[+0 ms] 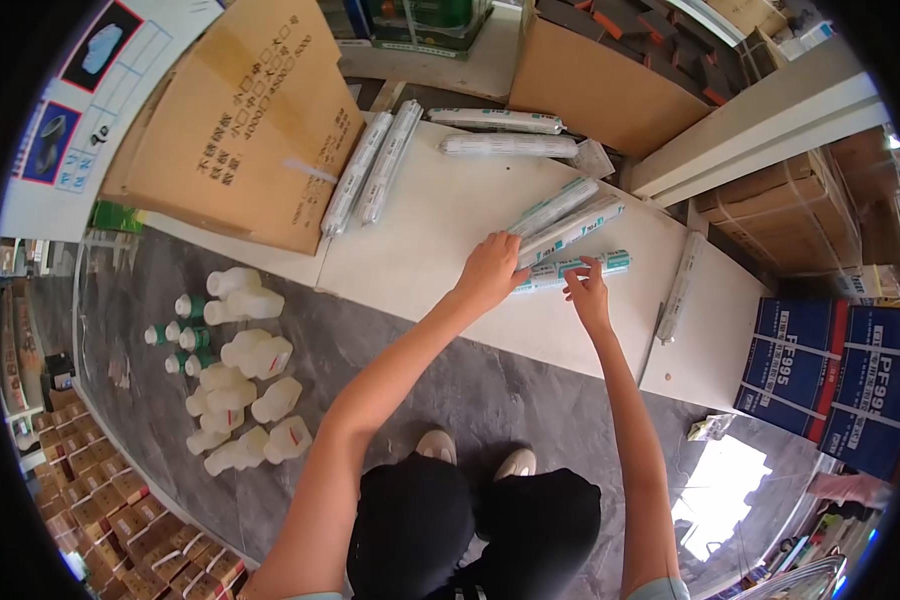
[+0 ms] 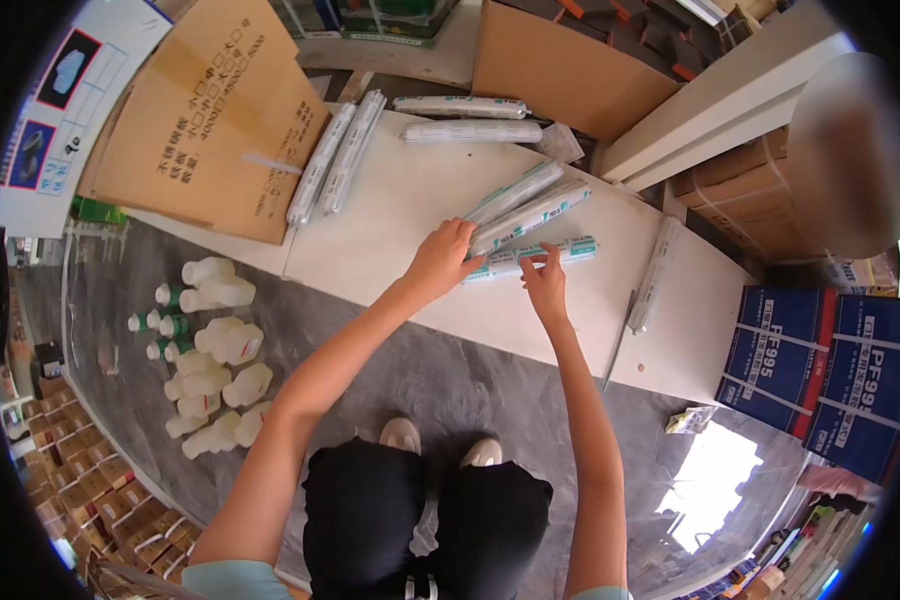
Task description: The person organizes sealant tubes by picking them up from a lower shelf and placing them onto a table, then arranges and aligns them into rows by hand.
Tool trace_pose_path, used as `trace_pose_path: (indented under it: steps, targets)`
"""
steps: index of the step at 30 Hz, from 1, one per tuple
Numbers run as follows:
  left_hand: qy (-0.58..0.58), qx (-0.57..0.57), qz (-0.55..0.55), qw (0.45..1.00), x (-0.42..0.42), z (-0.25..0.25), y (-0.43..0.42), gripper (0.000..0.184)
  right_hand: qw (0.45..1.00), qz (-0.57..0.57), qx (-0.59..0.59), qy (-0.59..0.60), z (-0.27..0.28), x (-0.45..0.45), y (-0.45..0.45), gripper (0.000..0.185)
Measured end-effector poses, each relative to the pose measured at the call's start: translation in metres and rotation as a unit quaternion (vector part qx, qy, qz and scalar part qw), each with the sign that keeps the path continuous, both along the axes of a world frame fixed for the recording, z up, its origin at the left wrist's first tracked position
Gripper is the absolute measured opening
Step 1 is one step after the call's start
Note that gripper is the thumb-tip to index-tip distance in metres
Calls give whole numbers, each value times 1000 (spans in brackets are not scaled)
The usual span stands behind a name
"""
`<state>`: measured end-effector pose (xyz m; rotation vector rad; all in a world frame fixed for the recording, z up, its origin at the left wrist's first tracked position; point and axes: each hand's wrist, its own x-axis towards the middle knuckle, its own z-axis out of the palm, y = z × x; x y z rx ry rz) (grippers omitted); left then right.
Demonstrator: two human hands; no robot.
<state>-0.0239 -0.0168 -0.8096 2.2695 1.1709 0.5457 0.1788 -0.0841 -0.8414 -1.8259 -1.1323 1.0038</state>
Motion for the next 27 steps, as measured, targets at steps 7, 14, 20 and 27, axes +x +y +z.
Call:
trace_pose_path:
  steps: [7, 14, 20, 27]
  targets:
    - [161, 89, 27, 983, 32, -15, 4, 36, 989, -52, -24, 139, -7, 5, 25, 46]
    - [244, 131, 27, 961, 44, -22, 1, 39, 973, -51, -72, 211, -17, -13, 48, 37]
    - [173, 33, 28, 984, 40, -5, -1, 39, 943, -152, -116, 271, -32, -13, 64, 38]
    - [-35, -46, 31, 998, 27, -16, -10, 43, 930, -124, -142, 316, -12, -6, 57, 32]
